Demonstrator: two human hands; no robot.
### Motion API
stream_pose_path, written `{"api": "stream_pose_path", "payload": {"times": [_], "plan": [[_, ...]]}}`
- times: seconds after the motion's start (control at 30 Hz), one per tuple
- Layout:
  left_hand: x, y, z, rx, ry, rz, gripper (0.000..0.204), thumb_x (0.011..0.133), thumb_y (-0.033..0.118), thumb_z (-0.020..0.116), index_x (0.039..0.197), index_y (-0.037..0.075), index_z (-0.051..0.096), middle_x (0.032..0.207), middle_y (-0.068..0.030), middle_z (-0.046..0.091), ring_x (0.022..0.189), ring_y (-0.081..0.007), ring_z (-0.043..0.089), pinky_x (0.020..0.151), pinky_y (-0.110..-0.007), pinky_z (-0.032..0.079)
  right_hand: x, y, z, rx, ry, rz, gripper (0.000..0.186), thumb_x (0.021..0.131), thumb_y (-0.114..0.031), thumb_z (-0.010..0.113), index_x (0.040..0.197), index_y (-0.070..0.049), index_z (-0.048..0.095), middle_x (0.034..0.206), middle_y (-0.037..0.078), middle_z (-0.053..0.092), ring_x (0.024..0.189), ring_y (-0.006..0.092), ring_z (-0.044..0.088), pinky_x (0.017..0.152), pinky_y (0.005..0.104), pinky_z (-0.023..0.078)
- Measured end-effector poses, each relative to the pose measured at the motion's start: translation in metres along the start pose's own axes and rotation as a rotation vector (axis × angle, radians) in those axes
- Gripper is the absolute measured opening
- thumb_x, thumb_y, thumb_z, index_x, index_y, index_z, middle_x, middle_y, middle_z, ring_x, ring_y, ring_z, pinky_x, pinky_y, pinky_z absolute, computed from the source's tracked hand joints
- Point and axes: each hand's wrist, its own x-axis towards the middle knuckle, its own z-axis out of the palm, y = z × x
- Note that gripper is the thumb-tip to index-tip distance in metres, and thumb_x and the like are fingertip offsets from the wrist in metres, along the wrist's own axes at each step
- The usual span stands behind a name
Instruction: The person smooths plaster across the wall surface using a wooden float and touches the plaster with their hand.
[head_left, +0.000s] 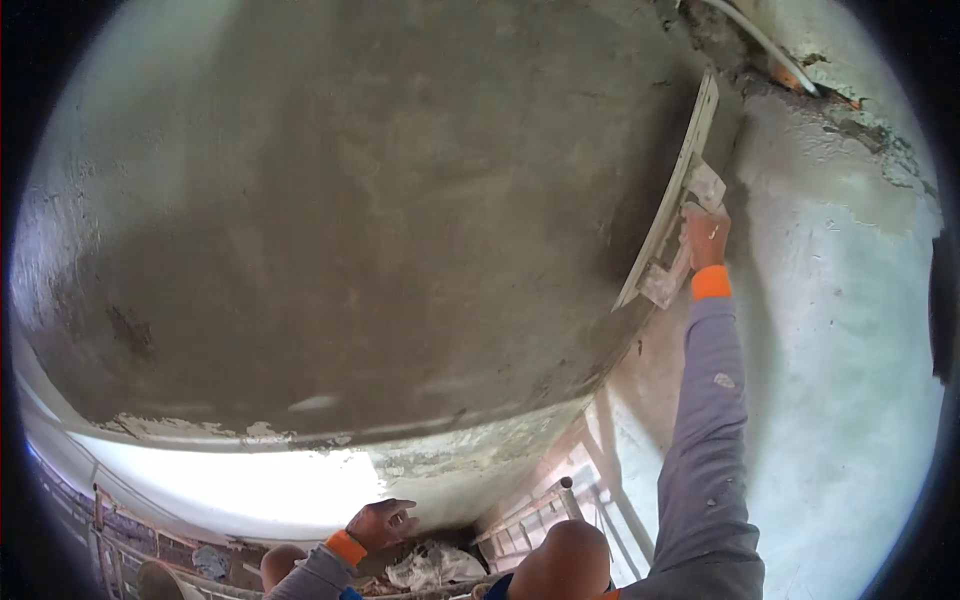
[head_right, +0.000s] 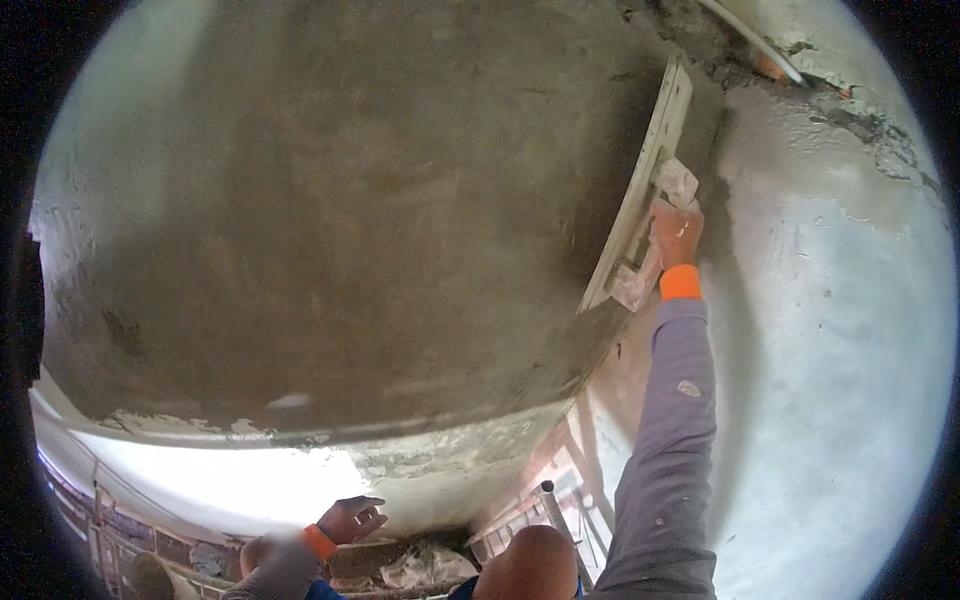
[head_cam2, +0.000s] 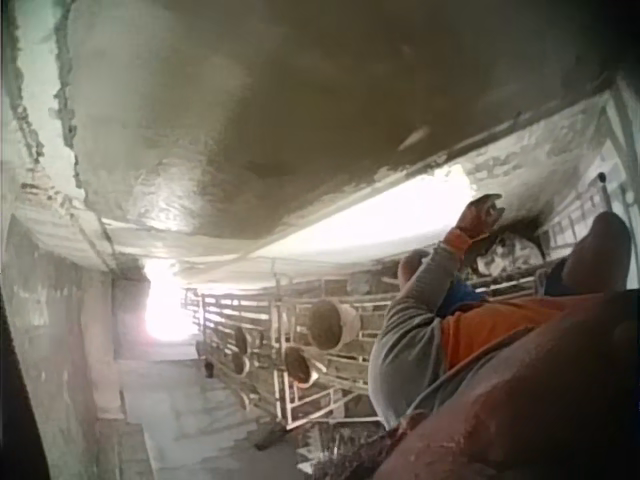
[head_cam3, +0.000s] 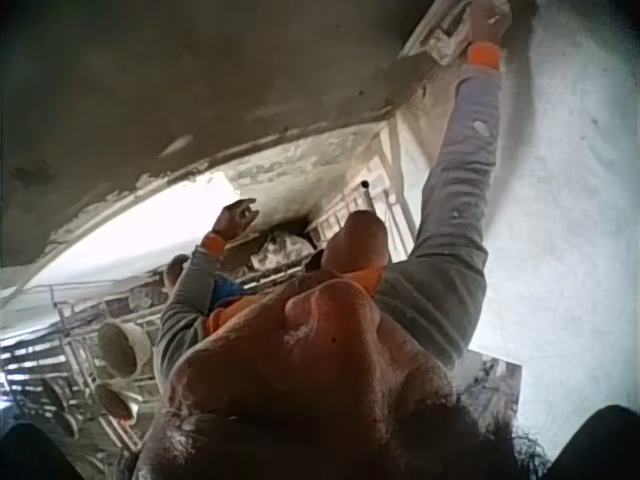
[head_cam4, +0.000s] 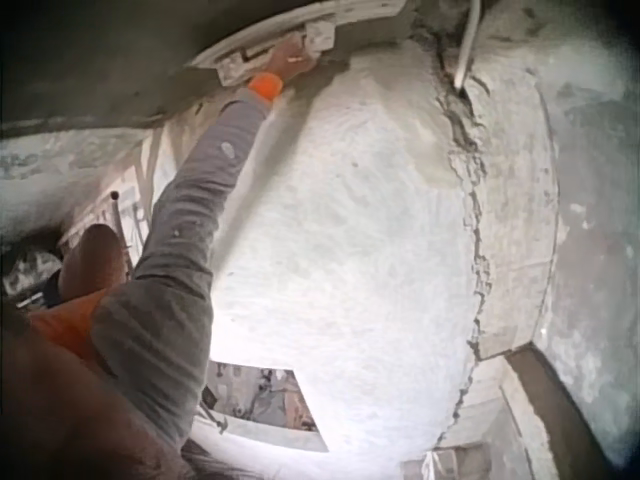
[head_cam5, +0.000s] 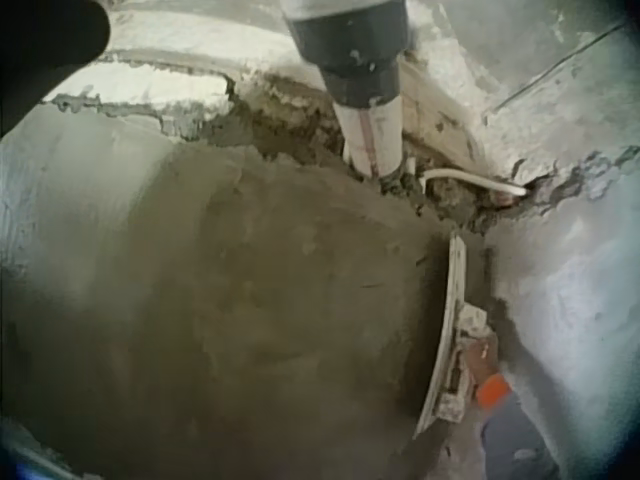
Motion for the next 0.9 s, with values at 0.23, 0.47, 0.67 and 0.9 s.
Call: {"api": "stream_pose_path", "payload": {"times": [0.23, 0.47, 0.67, 0.9], "plan": [[0.008, -0.018, 0.018, 0.067, -0.034, 0.061, 0.034, 0.081, 0.024, 0.072, 0.107, 0.004, 0.064, 0.072, -0.0114, 0.064, 0.063, -0.0225, 0.063, 0.059, -0.034, 0.052, -0.218, -0.049, 0.094, -0.110, -0.198, -0.550, 0.037, 0.066, -0.016, 0.063, 0.096, 0.004, 0.061, 0.075, 0.025, 0.063, 0.071, 0.0446, 0.061, 0.062, 0.0436, 0.051], [0.023, -0.037, 0.037, 0.189, -0.157, 0.039, 0.040, 0.083, 0.029, 0.069, 0.113, 0.003, 0.062, 0.081, -0.0130, 0.068, 0.068, -0.0249, 0.066, 0.066, -0.036, 0.054, -0.263, 0.059, 0.072, 0.027, -0.410, -0.724, 0.047, 0.063, -0.016, 0.064, 0.105, 0.005, 0.059, 0.092, 0.023, 0.065, 0.083, 0.0399, 0.063, 0.074, 0.0418, 0.051], [0.010, -0.022, 0.030, 0.110, -0.067, -0.025, 0.036, 0.083, 0.029, 0.070, 0.107, 0.003, 0.065, 0.078, -0.0112, 0.067, 0.065, -0.0219, 0.064, 0.061, -0.033, 0.053, -0.193, 0.067, 0.035, -0.111, 0.020, -0.513, 0.041, 0.069, -0.020, 0.068, 0.102, 0.003, 0.059, 0.088, 0.022, 0.065, 0.081, 0.0396, 0.064, 0.070, 0.0423, 0.052], [0.016, 0.003, 0.025, 0.076, -0.171, -0.082, 0.041, 0.081, 0.031, 0.071, 0.114, 0.007, 0.063, 0.087, -0.0151, 0.067, 0.070, -0.0230, 0.065, 0.065, -0.035, 0.053, -0.212, 0.075, 0.078, -0.423, -0.209, -0.583, 0.039, 0.064, -0.023, 0.067, 0.097, -0.002, 0.062, 0.079, 0.018, 0.064, 0.072, 0.0382, 0.062, 0.065, 0.0426, 0.052]]}}
